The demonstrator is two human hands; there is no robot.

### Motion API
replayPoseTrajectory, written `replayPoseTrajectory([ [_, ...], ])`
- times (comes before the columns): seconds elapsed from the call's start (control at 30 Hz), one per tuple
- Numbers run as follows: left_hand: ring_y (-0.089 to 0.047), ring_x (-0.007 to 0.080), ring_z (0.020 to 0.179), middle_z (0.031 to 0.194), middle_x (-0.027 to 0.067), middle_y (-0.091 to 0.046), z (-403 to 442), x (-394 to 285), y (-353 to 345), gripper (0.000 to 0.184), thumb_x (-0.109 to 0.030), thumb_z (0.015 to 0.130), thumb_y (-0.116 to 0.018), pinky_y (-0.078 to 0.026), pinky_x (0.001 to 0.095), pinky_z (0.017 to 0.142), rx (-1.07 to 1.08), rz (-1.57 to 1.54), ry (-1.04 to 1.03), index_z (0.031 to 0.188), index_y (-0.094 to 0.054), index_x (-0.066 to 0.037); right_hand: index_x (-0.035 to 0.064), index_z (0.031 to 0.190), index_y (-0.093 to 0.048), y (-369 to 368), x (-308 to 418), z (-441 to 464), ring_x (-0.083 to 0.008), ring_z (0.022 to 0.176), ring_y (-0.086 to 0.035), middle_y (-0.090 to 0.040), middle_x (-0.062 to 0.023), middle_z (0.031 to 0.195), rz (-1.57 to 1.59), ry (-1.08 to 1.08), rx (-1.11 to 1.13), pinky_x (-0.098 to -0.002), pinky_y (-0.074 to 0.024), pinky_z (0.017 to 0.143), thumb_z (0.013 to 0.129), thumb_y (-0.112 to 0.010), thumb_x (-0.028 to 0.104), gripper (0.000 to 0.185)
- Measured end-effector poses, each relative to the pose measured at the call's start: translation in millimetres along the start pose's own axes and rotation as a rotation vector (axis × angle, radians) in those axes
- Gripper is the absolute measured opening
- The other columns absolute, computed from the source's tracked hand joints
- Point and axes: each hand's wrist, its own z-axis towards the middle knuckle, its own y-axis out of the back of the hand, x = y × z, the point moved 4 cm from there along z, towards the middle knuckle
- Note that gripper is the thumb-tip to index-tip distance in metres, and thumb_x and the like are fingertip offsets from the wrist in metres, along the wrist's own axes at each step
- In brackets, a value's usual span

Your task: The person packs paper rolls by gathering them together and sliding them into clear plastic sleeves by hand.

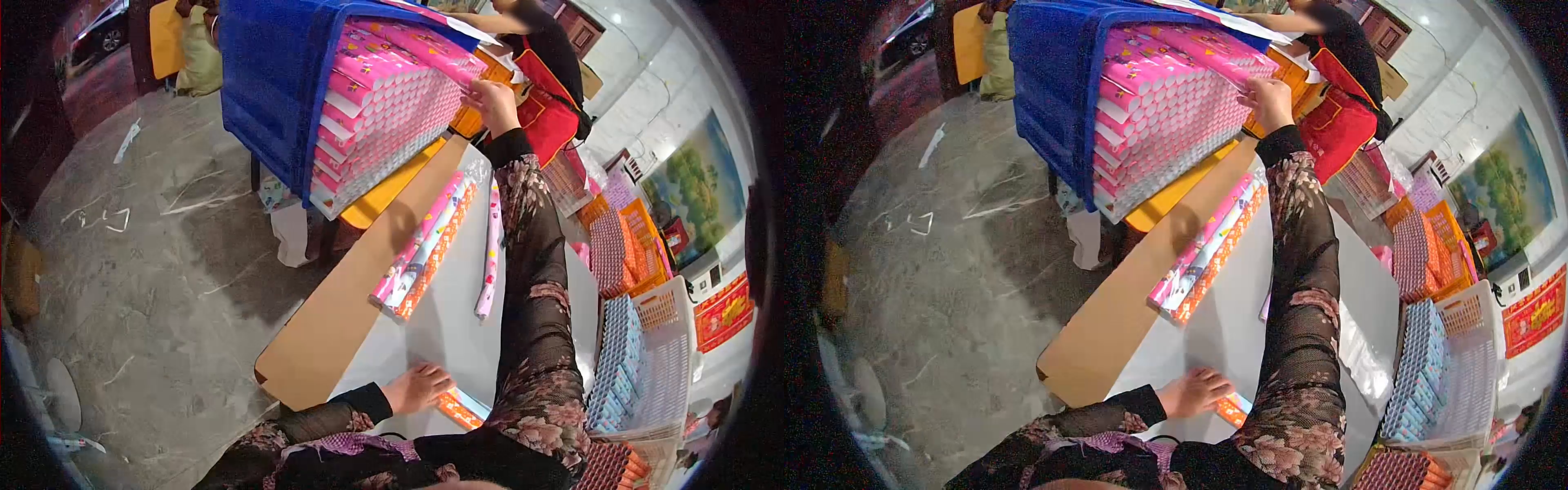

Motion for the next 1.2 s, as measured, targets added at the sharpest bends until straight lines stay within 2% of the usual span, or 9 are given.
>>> replayPoseTrajectory([
  [0.27,-0.045,0.0238,0.116,0.12,0.0069,-0.048,-2.3,2.3,-5.9,0.051,-0.031,0.086,-0.063,-0.035,0.0408,0.099,-0.067,-0.084,-0.012,0.129,-0.049,-0.008,0.0016,0.119,-0.061,-2.8,22.0,20.3,-0.0134,0.073,-0.063,-0.063,-0.0017,0.084,-0.45,-0.051,0.13,-0.0292,-0.0521,0.066,0.09,-0.062,0.018,0.033],
  [0.33,-0.046,0.0239,0.116,0.121,0.007,-0.048,-3.0,2.0,-7.8,0.051,-0.031,0.086,-0.063,-0.035,0.0412,0.099,-0.07,-0.097,-0.001,0.129,-0.049,-0.008,-0.001,0.121,-0.063,-18.6,23.9,40.7,-0.012,0.074,-0.064,-0.068,-0.0057,0.086,-0.672,0.238,0.254,-0.0293,-0.0532,0.064,0.088,-0.066,0.028,0.044],
  [0.47,-0.047,0.024,0.115,0.124,0.007,-0.048,-3.1,2.7,-4.7,0.051,-0.029,0.084,-0.065,-0.035,0.0417,0.099,-0.062,-0.136,0.005,0.128,-0.052,-0.007,0.008,0.122,-0.061,-52.5,31.7,37.8,-0.0279,0.095,-0.067,-0.069,-0.0124,0.103,-1.593,0.362,0.138,-0.0386,-0.0493,0.079,0.08,-0.072,0.051,0.062],
  [0.6,-0.047,0.025,0.115,0.123,0.0073,-0.049,-2.2,3.6,-3.1,0.05,-0.027,0.084,-0.066,-0.035,0.0416,0.098,-0.112,-0.189,0.009,0.128,-0.053,-0.007,0.008,0.122,-0.056,-71.7,29.7,20.7,-0.0346,0.107,-0.063,-0.066,-0.0152,0.114,-1.83,0.435,0.06,-0.0529,-0.0469,0.085,0.081,-0.069,0.043,0.055],
  [0.8,-0.05,0.0229,0.115,0.122,0.0062,-0.051,-1.7,-0.5,-5.7,0.048,-0.03,0.084,-0.064,-0.037,0.0399,0.099,-0.073,-0.11,0.003,0.126,-0.054,-0.011,0.0052,0.083,-0.07,-46.9,47.1,8.3,-0.0316,0.076,-0.07,-0.069,-0.0176,0.083,-1.928,0.556,0.257,-0.0447,-0.0554,0.065,0.082,-0.056,0.017,0.018],
  [0.87,-0.051,0.0244,0.113,0.12,0.0069,-0.053,2.4,0.8,-1.6,0.043,-0.029,0.085,-0.062,-0.039,0.0417,0.097,0.036,-0.011,0.012,0.124,-0.055,-0.012,0.0074,0.082,-0.07,-16.9,64.5,-27.8,-0.0299,0.072,-0.069,-0.069,-0.0136,0.078,-1.678,0.015,0.292,-0.0422,-0.0543,0.06,0.082,-0.058,0.018,0.016],
  [1.0,-0.051,0.028,0.113,0.123,0.0079,-0.055,3.4,1.2,-0.1,0.04,-0.026,0.085,-0.059,-0.04,0.0439,0.094,0.006,-0.084,-0.016,0.123,-0.056,-0.012,0.0022,0.084,-0.068,59.5,81.3,-149.7,-0.0162,0.068,-0.064,-0.066,-0.0102,0.079,-1.774,1.049,1.061,-0.0299,-0.0512,0.063,0.078,-0.066,0.015,0.014],
  [1.07,-0.051,0.03,0.113,0.124,0.0093,-0.056,5.1,1.2,4.3,0.04,-0.025,0.085,-0.059,-0.04,0.0445,0.095,0.023,-0.111,0.008,0.123,-0.057,-0.01,0.0002,0.091,-0.066,94.3,77.2,-218.0,-0.0149,0.076,-0.065,-0.066,-0.0098,0.085,-1.555,-0.211,0.727,-0.0284,-0.0514,0.07,0.082,-0.066,0.014,0.016],
  [1.2,-0.049,0.0325,0.116,0.125,0.0132,-0.055,6.7,9.4,-10.0,0.045,-0.023,0.083,-0.06,-0.038,0.0461,0.098,0.026,-0.054,-0.01,0.125,-0.056,-0.007,-0.0027,0.109,-0.058,146.2,41.7,-419.6,-0.0225,0.085,-0.067,-0.065,-0.0105,0.094,-0.333,-0.836,0.174,-0.0316,-0.0535,0.077,0.087,-0.065,0.013,0.028],
])
